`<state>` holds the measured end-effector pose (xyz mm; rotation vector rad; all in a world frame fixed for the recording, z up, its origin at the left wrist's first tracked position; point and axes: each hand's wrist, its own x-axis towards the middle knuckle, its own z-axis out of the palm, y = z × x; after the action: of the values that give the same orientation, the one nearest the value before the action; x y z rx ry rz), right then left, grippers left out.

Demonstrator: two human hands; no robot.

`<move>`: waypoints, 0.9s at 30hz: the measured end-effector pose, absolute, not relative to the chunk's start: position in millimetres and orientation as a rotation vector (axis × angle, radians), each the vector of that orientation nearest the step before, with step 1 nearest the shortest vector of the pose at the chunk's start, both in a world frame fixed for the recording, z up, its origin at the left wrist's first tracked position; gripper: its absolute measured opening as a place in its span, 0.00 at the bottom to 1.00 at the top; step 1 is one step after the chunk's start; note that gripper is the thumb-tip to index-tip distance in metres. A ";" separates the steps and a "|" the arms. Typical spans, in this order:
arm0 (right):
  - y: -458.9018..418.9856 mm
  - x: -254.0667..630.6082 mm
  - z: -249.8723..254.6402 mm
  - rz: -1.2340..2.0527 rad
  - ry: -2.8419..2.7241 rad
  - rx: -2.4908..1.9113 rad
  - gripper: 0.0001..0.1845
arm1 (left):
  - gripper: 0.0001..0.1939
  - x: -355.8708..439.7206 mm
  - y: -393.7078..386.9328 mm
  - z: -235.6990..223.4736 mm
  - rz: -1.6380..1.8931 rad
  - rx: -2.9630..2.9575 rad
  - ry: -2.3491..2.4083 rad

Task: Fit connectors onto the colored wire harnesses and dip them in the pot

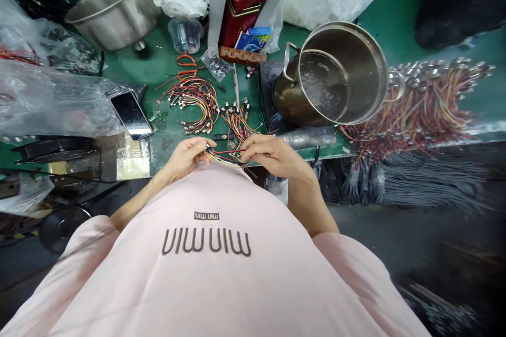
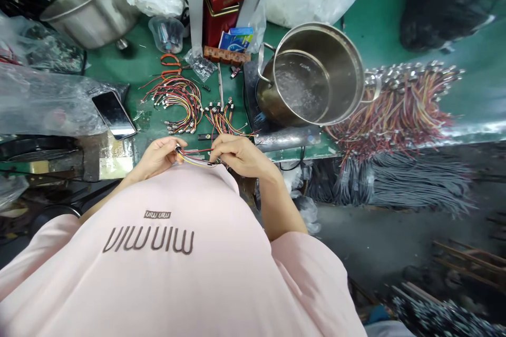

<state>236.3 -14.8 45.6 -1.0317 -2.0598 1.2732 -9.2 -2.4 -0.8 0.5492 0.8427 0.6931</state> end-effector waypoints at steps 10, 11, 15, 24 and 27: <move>-11.0 244.1 43.2 1.417 -2.348 -1.016 0.14 | 0.21 -9.7 1.4 -0.6 0.702 0.493 0.825; -10.6 244.6 40.9 1.443 -2.352 -0.998 0.14 | 0.20 -10.2 1.4 -1.5 0.703 0.478 0.828; -8.9 245.9 33.8 1.558 -2.320 -0.919 0.11 | 0.16 -13.1 1.9 -4.4 0.716 0.405 0.840; -13.6 251.2 60.2 1.757 -2.089 -1.047 0.16 | 0.18 -29.7 7.7 -30.8 0.728 0.665 1.022; -13.3 245.7 65.3 1.708 -2.115 -1.099 0.16 | 0.14 -24.4 8.4 -15.3 0.829 1.052 1.152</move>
<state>245.7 -13.3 65.3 -1.0986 -2.1154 1.7085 -24.4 8.4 -15.3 1.0515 1.1518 0.8292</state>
